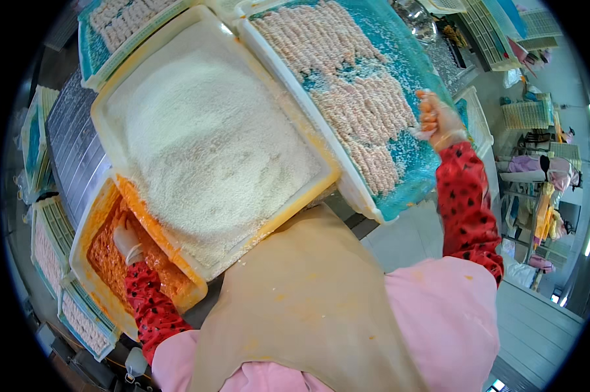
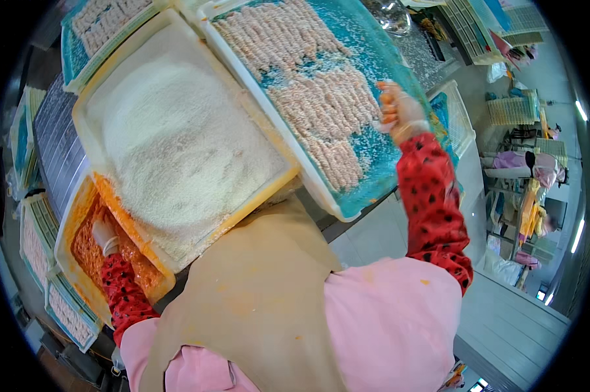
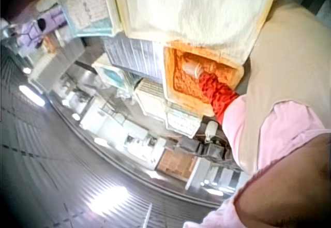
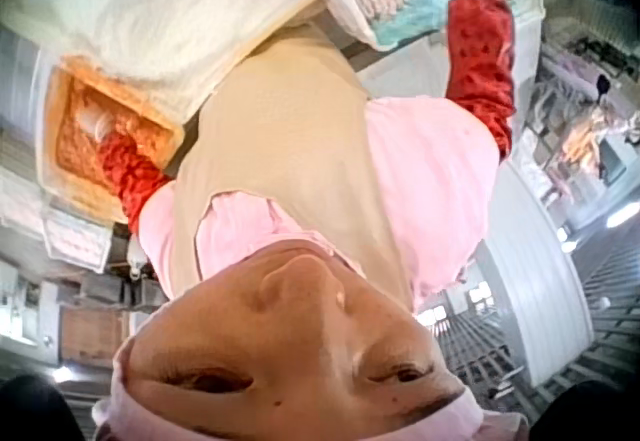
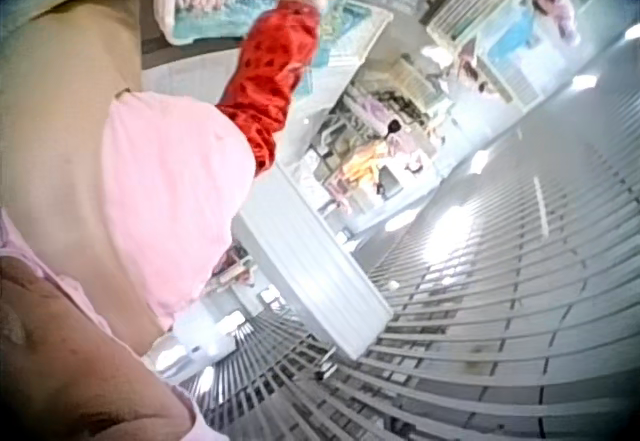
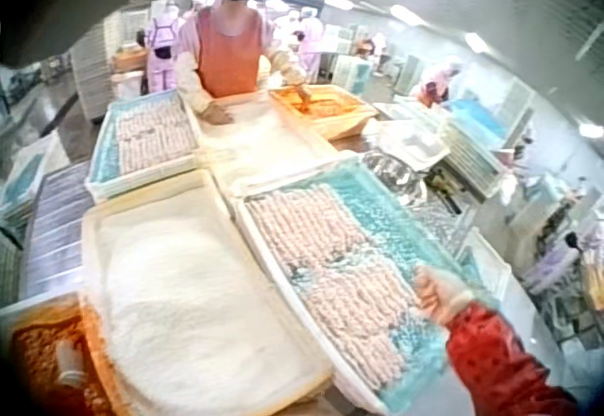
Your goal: The person scoops an orange paste from a container, rolls it into small pieces, coats them in a white granular substance, and places the coated pieces onto a tray. The process is repeated continuously throughout the clip.
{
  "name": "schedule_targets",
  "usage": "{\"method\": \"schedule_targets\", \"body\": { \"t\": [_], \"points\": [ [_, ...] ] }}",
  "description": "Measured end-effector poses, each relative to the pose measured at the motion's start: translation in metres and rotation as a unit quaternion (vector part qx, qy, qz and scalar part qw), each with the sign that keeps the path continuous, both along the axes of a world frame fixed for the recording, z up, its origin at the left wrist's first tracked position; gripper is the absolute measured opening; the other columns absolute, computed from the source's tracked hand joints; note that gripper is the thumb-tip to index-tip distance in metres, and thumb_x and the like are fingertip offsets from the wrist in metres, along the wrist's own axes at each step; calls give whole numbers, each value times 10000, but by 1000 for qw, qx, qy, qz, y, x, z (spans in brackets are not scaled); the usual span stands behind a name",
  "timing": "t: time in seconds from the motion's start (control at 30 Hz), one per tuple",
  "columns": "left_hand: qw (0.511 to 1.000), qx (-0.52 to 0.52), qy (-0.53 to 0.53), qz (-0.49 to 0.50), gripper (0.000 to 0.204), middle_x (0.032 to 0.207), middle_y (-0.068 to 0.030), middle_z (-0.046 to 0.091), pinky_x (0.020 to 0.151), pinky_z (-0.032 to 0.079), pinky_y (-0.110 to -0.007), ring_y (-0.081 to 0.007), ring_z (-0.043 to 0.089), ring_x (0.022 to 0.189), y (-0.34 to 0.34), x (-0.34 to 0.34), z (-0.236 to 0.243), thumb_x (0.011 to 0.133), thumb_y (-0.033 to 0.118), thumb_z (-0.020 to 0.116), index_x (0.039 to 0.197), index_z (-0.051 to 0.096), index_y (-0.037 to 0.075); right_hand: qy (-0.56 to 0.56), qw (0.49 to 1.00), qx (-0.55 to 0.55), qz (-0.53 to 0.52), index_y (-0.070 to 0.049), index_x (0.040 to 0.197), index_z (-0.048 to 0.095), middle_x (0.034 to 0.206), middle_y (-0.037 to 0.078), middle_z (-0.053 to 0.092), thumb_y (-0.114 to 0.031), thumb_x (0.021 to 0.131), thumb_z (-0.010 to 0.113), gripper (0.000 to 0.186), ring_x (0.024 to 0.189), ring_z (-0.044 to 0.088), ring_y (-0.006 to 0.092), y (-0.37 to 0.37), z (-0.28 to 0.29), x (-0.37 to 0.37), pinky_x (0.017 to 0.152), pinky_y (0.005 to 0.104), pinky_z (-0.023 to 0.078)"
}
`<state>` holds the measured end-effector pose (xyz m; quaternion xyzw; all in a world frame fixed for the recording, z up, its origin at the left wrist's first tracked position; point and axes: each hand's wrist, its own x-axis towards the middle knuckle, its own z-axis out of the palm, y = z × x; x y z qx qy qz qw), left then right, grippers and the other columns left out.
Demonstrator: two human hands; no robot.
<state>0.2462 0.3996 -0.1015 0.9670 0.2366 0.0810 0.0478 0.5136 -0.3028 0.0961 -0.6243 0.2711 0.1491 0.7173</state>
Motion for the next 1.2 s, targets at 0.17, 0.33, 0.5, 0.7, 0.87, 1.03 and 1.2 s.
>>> {"method": "schedule_targets", "body": {
  "t": [0.17, 0.33, 0.5, 0.7, 0.87, 1.03, 1.2],
  "points": [
    [992, -68, 106, 10, 250, 984, -157, 648, 788, 479, -384, -316, 614, 907, 1, 24, 26, 765, 169, 609, 977, 679, 57, 63, 976, -200, -57, -79, 1225, 467, 802, 11, 513, -368, 911, 519, 430, 568, 444, 83, -108, -75, 78, 460, 218, 379],
    [973, -120, 191, 44, 273, 909, -189, 655, 749, 485, -386, -331, 634, 842, 2, 40, 40, 782, 225, 618, 993, 675, 61, -122, 858, -450, 215, -53, 1190, 483, 1047, 148, 590, -158, 915, 440, 298, 892, 578, 261, -51, -95, 114, 754, 353, 475],
    [982, -62, 167, 56, 237, 881, -183, 657, 719, 489, -399, -334, 633, 792, 13, 26, 22, 768, 196, 612, 949, 674, 57, -359, 675, -549, 338, -39, 1172, 500, 1091, 150, 596, -41, 870, 430, 310, 983, 580, 299, -79, -125, 115, 823, 373, 463],
    [987, -38, 116, 101, 222, 870, -179, 656, 734, 489, -397, -346, 624, 826, 21, -10, 23, 765, 194, 605, 936, 661, 64, -53, 945, -214, 243, -31, 1167, 576, 1023, 9, 587, -289, 911, 496, 372, 877, 523, 84, -108, -91, 33, 788, 210, 407],
    [980, -165, -9, 113, 308, 939, -113, 675, 768, 476, -340, -221, 624, 839, 84, -32, 46, 805, 303, 629, 1000, 668, 68, -145, 878, -409, 200, -11, 1126, 603, 1060, 87, 623, -206, 863, 558, 331, 959, 567, 169, -111, -102, 8, 865, 275, 425],
    [957, -271, -71, -72, 216, 938, -59, 636, 794, 465, -281, -157, 595, 855, 6, 41, 149, 864, 193, 551, 973, 633, 25, -237, 914, -248, 215, 26, 1175, 552, 1116, 100, 593, -150, 933, 463, 313, 1017, 557, 172, -7, -52, -54, 905, 279, 417],
    [676, -702, -222, 4, 191, 896, -96, 618, 772, 479, -237, -129, 594, 802, -102, 74, 209, 869, 149, 605, 992, 593, 4, -219, 915, -159, 298, 36, 1154, 556, 1090, 109, 598, -137, 922, 460, 304, 1014, 558, 171, 103, -15, -78, 872, 278, 425]
  ]
}}
